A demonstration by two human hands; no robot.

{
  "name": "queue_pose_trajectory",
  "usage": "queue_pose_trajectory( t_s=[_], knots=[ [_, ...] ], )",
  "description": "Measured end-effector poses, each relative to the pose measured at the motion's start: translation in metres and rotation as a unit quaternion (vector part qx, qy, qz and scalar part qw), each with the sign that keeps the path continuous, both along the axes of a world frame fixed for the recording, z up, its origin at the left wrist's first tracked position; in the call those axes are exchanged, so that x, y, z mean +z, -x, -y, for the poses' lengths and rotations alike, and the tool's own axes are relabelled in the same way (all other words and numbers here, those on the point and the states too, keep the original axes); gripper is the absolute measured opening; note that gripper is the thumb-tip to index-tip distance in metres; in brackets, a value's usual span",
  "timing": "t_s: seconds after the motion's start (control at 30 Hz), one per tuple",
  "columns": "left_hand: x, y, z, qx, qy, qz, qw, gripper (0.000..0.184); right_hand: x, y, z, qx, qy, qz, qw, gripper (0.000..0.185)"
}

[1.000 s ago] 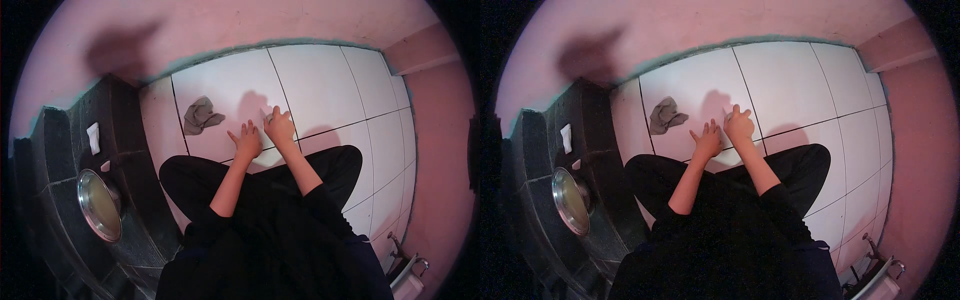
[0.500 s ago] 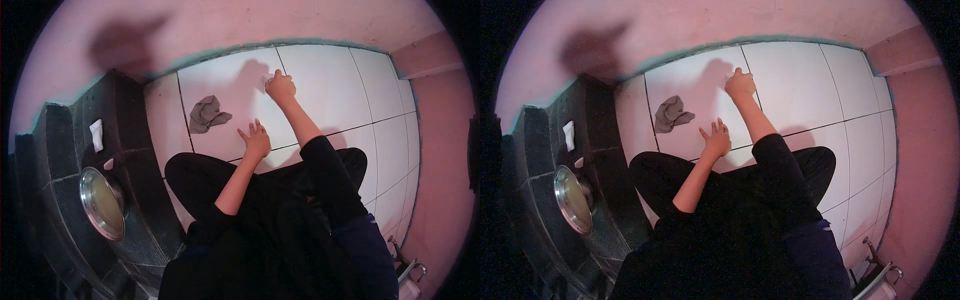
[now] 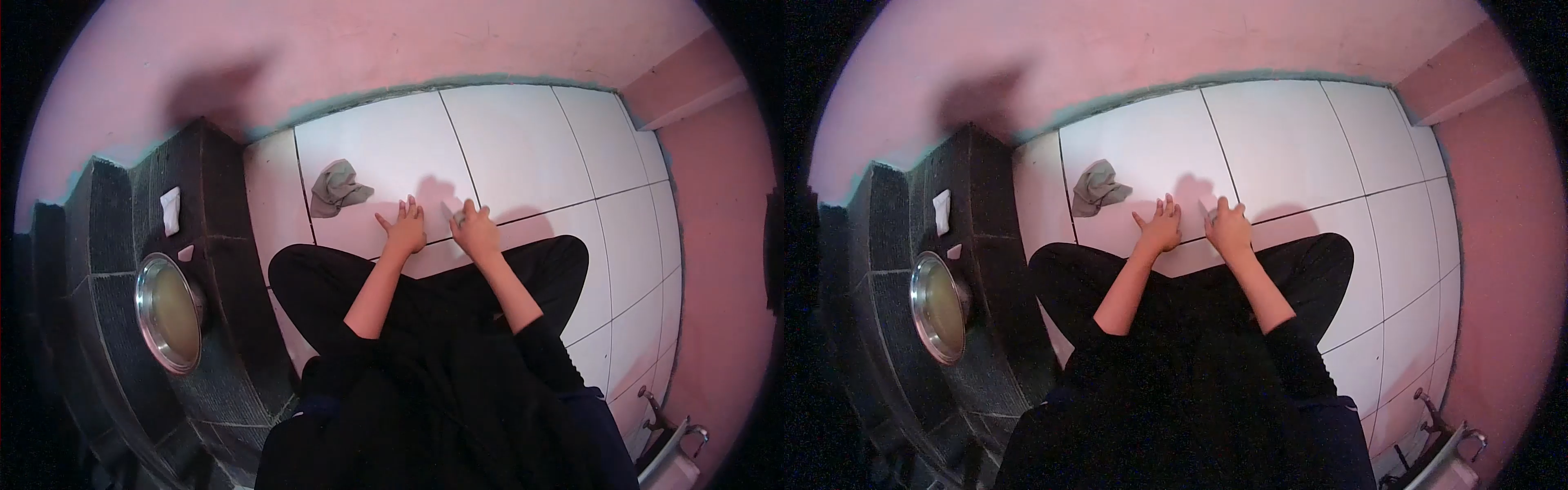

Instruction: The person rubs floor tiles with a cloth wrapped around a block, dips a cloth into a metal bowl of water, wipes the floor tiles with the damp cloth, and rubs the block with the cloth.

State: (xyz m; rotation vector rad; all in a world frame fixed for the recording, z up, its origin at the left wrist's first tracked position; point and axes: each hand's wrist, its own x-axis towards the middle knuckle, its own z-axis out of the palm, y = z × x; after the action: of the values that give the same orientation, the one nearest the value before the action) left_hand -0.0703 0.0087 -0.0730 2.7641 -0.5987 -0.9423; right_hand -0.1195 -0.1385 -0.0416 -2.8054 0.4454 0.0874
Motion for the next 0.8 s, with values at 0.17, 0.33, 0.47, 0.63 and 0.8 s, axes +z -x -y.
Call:
queue_pose_trajectory(
  t_s=[0.17,0.33,0.47,0.63,0.8],
  knots=[
    [-0.003,0.004,0.002,0.001,-0.003,0.007,1.0,0.059,0.002,0.036,-0.001,-0.011,0.008,0.01,1.0,0.037],
    [-0.004,0.003,0.002,-0.005,-0.002,0.013,1.0,0.059,-0.004,0.013,-0.004,-0.034,0.004,0.012,0.999,0.036],
    [-0.008,0.0,0.007,-0.002,-0.013,0.002,1.0,0.059,0.0,-0.018,-0.001,-0.045,0.014,-0.005,0.999,0.037],
    [-0.006,-0.001,0.007,-0.006,-0.016,-0.007,1.0,0.059,-0.002,-0.071,0.001,-0.063,0.018,-0.012,0.998,0.039],
    [-0.004,-0.003,0.006,0.002,0.004,-0.022,1.0,0.063,-0.001,-0.121,0.004,-0.082,0.007,-0.044,0.996,0.045]
  ],
)
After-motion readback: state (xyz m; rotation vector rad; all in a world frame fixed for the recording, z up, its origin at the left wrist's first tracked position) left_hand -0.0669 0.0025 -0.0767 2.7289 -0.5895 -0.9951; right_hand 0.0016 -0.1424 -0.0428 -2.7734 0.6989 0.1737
